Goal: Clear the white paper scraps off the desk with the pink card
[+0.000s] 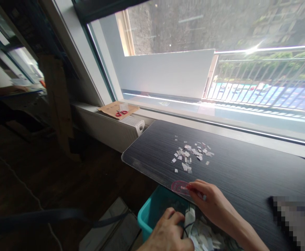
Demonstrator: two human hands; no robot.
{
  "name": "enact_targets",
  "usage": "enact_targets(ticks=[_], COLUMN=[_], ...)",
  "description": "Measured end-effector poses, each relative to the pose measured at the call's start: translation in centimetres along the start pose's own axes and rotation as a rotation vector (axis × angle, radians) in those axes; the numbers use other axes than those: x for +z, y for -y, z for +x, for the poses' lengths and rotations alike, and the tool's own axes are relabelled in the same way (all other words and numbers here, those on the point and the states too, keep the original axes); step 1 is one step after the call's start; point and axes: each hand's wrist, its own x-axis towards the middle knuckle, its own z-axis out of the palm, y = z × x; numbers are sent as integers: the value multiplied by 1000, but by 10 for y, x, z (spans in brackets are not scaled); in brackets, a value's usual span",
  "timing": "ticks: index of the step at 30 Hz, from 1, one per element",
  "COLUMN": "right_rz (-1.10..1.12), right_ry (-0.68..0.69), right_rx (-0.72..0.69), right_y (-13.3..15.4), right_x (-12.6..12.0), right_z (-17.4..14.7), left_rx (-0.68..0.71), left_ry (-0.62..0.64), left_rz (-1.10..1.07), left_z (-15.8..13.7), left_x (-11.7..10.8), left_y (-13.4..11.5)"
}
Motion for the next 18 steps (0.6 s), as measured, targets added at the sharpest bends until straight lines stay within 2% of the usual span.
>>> enact_targets(ticks=[2, 4, 8, 10, 11, 14, 18], right_rz=[24, 36, 57, 100, 131, 170, 255], right_ry=[14, -56, -389, -467, -505, -569, -646], right_rx=[0, 43, 271, 337, 351, 354, 346], right_y=[-4, -17, -57, -71, -74, -77, -77], right_x=[-2, -6, -9, -7, -5, -1, 0], right_z=[-4, -8, -15, -18, -19, -21, -19], left_rx=[-4, -18, -53, -109, -162, -233, -411], left_ry=[38, 85, 187, 293, 355, 393, 515], left_rz=[4, -6, -74, -149, -203, -207, -299], left_z=[0, 1, -2, -6, -9, -20, -33], left_x=[-4, -5, 16, 34, 43, 60, 53], left_y=[-2, -6, -20, -30, -35, -51, -67])
